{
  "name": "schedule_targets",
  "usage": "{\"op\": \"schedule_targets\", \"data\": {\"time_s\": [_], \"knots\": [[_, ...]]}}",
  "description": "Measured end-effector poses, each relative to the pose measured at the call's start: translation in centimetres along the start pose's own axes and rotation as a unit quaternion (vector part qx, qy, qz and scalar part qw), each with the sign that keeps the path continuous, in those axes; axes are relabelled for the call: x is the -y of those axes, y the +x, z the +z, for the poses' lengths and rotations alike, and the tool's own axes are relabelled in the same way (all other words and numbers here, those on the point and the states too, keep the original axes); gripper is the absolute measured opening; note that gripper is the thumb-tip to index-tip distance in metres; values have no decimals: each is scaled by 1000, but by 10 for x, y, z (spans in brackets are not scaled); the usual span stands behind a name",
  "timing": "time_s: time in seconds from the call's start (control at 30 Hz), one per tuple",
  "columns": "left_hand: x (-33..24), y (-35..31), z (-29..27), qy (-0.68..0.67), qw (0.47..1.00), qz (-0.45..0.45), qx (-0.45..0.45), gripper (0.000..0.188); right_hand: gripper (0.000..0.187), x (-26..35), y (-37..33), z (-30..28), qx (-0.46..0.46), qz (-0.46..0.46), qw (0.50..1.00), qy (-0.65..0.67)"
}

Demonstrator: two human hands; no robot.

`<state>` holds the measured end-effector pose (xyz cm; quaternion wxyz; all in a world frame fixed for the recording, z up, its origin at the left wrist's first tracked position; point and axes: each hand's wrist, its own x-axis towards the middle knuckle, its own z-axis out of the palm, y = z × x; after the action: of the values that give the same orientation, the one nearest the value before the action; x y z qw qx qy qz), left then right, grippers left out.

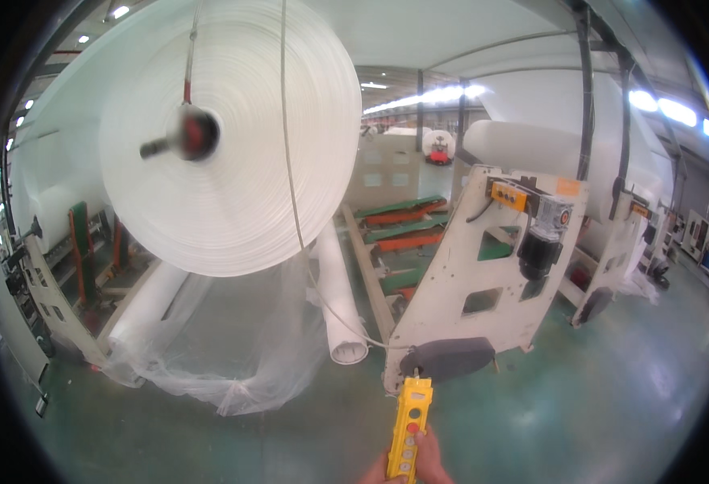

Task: The person operates a yellow handheld remote to maneuver a large white roll of material and align it with the spindle of a manufacturing machine.

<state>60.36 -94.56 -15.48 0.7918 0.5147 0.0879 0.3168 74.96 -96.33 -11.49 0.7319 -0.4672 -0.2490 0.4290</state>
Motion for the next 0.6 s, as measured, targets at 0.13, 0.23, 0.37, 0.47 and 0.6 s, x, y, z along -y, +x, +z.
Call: {"op": "schedule_targets", "data": {"time_s": [0.13,0.23,0.37,0.47,0.6], "knots": [[34,-3,11,-57,997,18,-42,85,43,-4,0,-12,-7,33,999,-2],[30,-2,34,-46,998,14,-48,86,48,-16,3,-36,9,36,999,4],[16,-6,65,-74,994,-8,-80,88,48,-18,3,-52,16,11,1000,-6],[10,-11,70,-79,994,-17,-78,90,46,-18,0,-56,35,3,999,-5],[32,-11,59,-53,996,-9,-77,93,43,21,-26,-37,22,-30,999,7]]}}
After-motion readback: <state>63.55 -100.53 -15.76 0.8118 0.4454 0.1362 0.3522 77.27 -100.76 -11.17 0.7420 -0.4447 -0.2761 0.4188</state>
